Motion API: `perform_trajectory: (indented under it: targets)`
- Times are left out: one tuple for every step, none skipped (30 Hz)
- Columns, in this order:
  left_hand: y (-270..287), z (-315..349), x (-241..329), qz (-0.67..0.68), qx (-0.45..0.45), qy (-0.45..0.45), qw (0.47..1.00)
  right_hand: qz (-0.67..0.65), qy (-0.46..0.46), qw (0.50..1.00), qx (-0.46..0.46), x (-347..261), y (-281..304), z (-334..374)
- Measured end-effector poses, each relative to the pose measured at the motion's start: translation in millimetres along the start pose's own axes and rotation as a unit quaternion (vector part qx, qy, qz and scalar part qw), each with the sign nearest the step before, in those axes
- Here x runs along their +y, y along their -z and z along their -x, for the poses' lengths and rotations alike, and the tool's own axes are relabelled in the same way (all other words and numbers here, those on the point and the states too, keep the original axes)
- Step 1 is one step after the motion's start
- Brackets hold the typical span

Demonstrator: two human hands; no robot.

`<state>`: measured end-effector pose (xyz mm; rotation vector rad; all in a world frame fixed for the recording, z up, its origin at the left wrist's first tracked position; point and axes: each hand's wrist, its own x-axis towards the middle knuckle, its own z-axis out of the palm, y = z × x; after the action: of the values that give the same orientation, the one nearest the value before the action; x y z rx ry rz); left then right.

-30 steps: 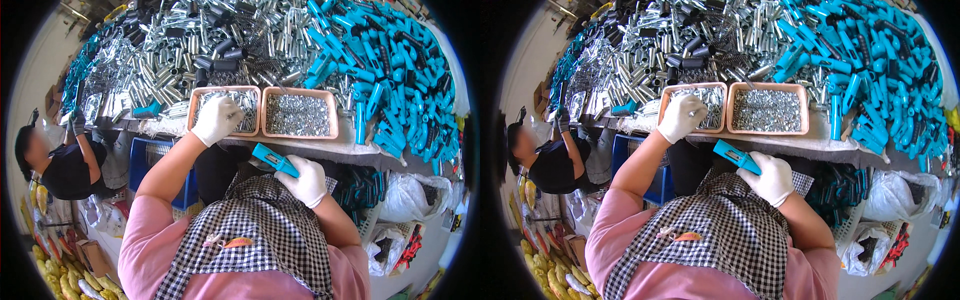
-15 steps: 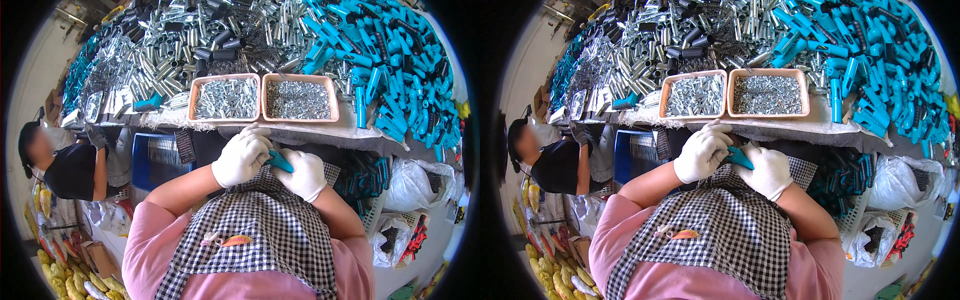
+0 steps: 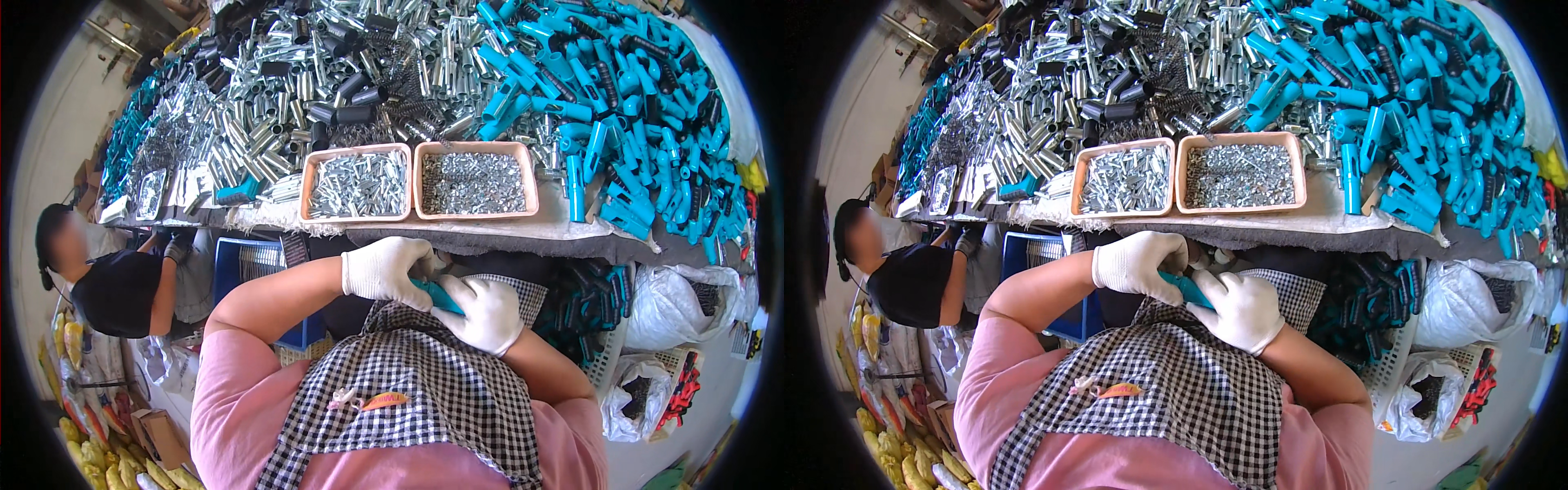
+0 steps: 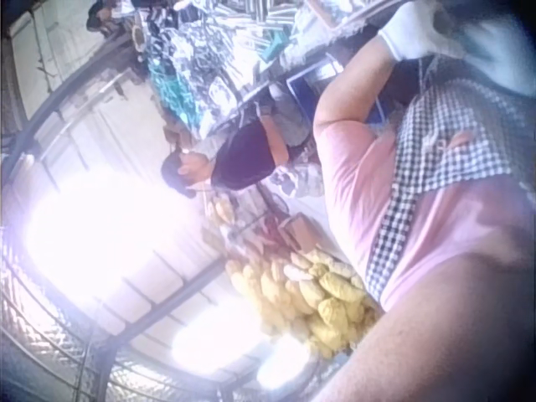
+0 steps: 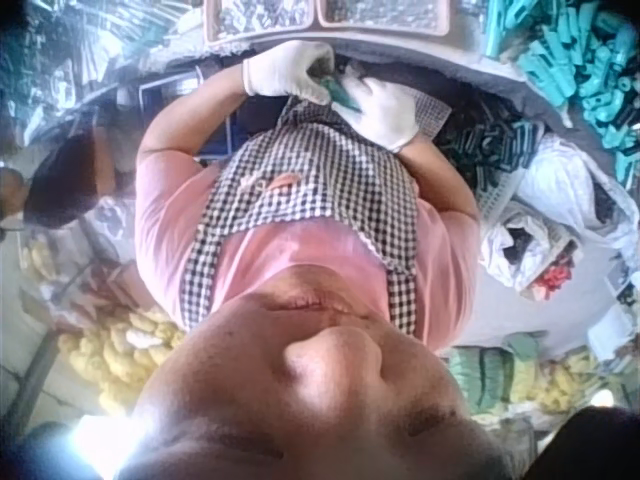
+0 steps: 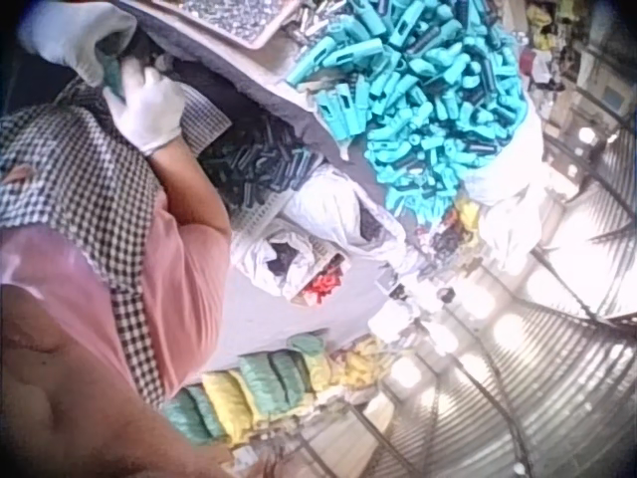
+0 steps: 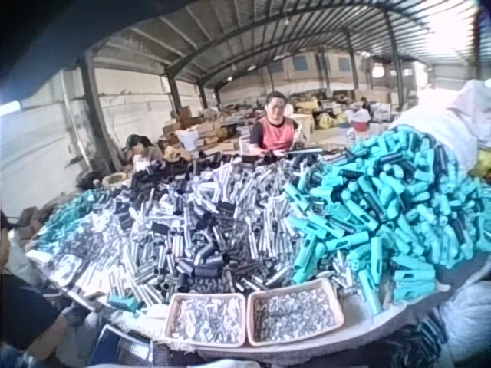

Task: Manually assembling metal tubes and teal plastic handles into finished tool components at a factory workbench.

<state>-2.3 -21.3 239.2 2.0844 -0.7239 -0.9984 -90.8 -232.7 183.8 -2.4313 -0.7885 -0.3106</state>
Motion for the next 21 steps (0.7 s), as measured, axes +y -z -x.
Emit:
perform_trajectory:
  targets:
    - [0.5,-2.9,0.1,-0.001,-0.002,-0.001,1.000,-0.002,0.002,1.000,0.012,2.7,2.5,1.1]
    - [-1.2,-4.2,0.9,0.004,-0.015,-0.011,1.000,-0.019,0.005,1.000,0.001,4.8,5.5,3.1]
    - [-2.8,-5.6,1.6,0.010,-0.029,-0.022,0.999,-0.019,0.002,1.000,0.001,5.9,7.8,4.8]
    - [-3.8,-7.3,4.2,0.014,-0.028,-0.038,0.999,-0.016,0.003,1.000,-0.001,6.7,9.9,6.5]
    - [-6.5,-10.6,4.2,-0.003,-0.022,-0.049,0.999,-0.014,0.006,1.000,-0.002,9.0,11.4,7.5]
    - [-9.7,-13.4,4.0,-0.020,-0.015,-0.060,0.998,-0.013,0.004,1.000,-0.002,13.1,9.3,8.9]
    - [-12.3,-14.0,6.5,-0.035,-0.007,-0.056,0.998,-0.030,0.002,1.000,0.001,18.1,4.5,11.0]
    - [-12.2,-14.9,9.8,-0.035,-0.010,-0.057,0.998,-0.047,-0.001,0.999,0.004,21.3,2.8,11.7]
    - [-11.4,-15.3,13.5,-0.049,-0.005,-0.056,0.997,-0.047,-0.003,0.999,0.004,23.6,3.2,12.8]
    - [-11.8,-16.4,15.7,-0.063,-0.001,-0.055,0.997,-0.048,-0.017,0.999,-0.002,25.2,4.2,13.2]
    - [-14.6,-16.7,16.7,-0.063,-0.003,-0.055,0.997,-0.050,-0.030,0.998,-0.007,25.7,5.2,13.5]
    - [-18.3,-17.0,17.6,-0.081,0.029,-0.058,0.995,-0.051,-0.031,0.998,-0.006,27.4,6.3,13.4]
    - [-20.3,-17.9,17.8,-0.099,0.062,-0.060,0.991,-0.065,-0.046,0.997,-0.016,30.1,7.6,12.9]
    - [-21.3,-20.4,14.3,-0.100,0.061,-0.060,0.991,-0.080,-0.060,0.995,-0.026,31.8,8.3,12.9]
    - [-22.0,-23.9,8.5,-0.072,0.054,-0.064,0.994,-0.080,-0.060,0.995,-0.026,31.8,8.4,13.5]
    - [-21.2,-26.5,5.6,-0.044,0.046,-0.067,0.996,-0.062,-0.048,0.997,-0.018,31.2,8.3,14.4]
    - [-17.4,-29.8,6.1,-0.015,0.004,-0.021,1.000,-0.044,-0.036,0.998,-0.010,31.1,8.4,15.5]
    - [-16.4,-31.0,5.0,-0.015,0.005,-0.021,1.000,-0.044,-0.035,0.998,-0.010,30.1,9.6,16.0]
    - [-16.0,-31.5,2.8,-0.018,-0.007,-0.023,1.000,-0.023,-0.030,0.999,-0.020,28.4,11.8,16.3]
    - [-15.7,-31.5,1.4,-0.022,-0.019,-0.025,0.999,-0.003,-0.025,0.999,-0.030,27.1,12.9,17.1]
    - [-14.8,-32.0,1.5,-0.022,-0.017,-0.025,0.999,-0.001,-0.023,0.999,-0.024,28.3,14.1,18.8]
